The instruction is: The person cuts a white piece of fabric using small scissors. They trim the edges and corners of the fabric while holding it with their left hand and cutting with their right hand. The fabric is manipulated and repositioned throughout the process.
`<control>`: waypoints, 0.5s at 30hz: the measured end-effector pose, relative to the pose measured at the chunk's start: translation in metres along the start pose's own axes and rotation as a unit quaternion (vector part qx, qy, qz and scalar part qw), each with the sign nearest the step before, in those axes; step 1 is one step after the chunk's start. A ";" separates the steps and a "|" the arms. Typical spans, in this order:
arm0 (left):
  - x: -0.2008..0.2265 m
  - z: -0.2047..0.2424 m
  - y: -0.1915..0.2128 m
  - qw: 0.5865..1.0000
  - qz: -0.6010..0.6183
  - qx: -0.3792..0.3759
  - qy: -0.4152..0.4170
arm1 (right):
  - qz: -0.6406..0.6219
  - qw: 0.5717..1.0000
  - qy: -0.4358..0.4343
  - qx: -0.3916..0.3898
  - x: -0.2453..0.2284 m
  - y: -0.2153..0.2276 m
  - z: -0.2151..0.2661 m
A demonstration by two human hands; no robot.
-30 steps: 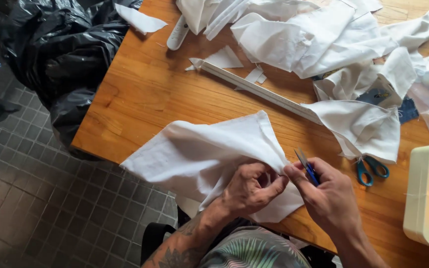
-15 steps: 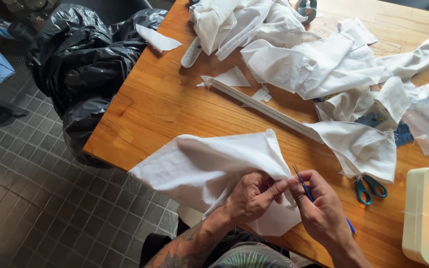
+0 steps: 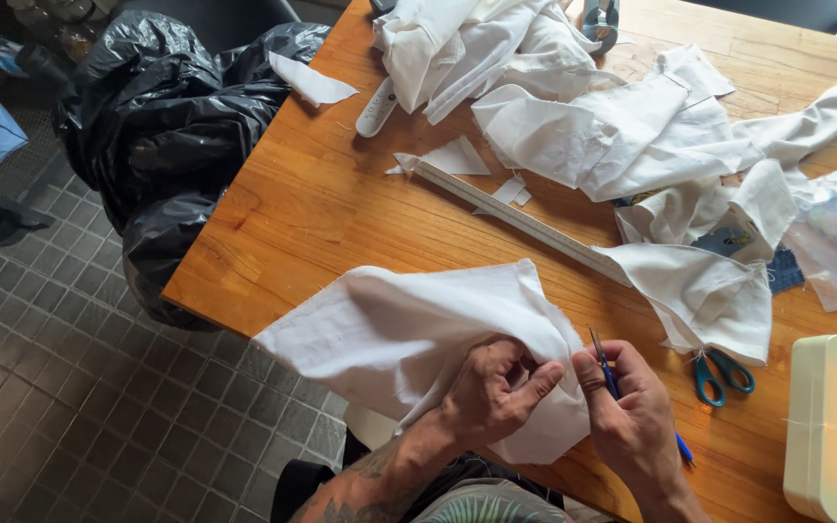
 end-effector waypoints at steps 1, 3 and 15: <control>-0.002 0.000 0.000 1.000 0.007 -0.005 0.011 | 0.010 1.000 -0.013 -0.008 0.004 0.002 -0.003; -0.009 0.003 -0.004 1.000 -0.008 0.005 0.027 | 0.015 1.000 0.001 -0.008 0.008 0.003 -0.002; 0.006 0.000 0.010 0.996 0.046 0.048 0.061 | 0.050 0.998 0.019 -0.033 -0.008 -0.002 0.004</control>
Point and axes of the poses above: each hand's wrist, its own z-axis away from the middle knuckle, its own y-axis out of the back of the hand, x = y × z, the point moved 5 cm from there along -z, towards the middle knuckle, and after that the axes turned 6 degrees about -y, right-handed, at the moved point
